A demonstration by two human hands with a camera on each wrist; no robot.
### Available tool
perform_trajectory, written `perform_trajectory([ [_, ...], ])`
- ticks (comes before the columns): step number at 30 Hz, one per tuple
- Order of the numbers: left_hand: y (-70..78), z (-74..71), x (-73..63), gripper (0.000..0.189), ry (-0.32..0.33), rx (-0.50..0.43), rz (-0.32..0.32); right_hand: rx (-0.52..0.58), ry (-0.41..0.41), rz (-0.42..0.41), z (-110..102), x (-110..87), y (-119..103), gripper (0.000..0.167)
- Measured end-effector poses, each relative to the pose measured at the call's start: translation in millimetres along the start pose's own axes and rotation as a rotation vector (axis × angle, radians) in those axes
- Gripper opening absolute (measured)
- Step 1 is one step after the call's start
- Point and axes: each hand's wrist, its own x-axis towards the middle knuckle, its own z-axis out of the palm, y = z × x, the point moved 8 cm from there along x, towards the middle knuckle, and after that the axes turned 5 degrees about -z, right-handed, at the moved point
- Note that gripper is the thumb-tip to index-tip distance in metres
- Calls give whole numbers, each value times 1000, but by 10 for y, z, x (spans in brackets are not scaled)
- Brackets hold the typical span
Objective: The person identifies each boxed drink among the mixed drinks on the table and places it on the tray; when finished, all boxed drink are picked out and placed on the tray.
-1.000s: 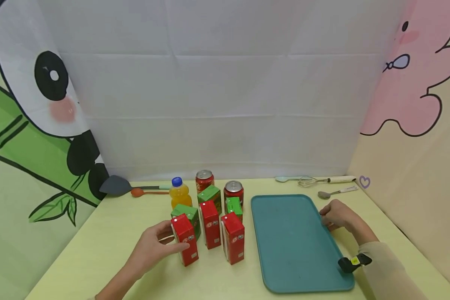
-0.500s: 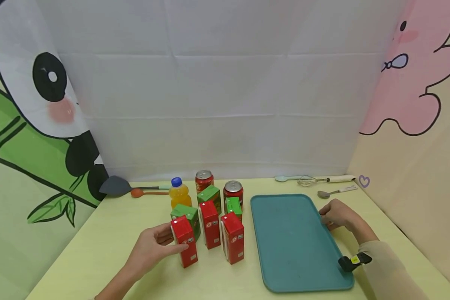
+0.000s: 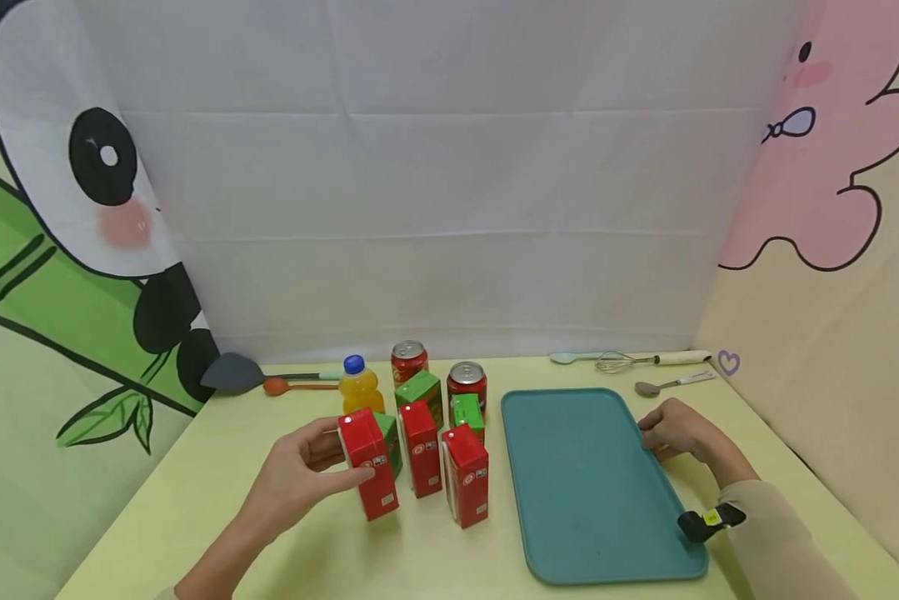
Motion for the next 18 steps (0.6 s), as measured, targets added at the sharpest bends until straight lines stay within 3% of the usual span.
perform_trajectory([
  [9,254,35,-15,61,-21,-60,47,24,5,4,15,-31,20,41],
  [18,640,133,20,56,-20,-49,206,37,4,17,8,-32,4,42],
])
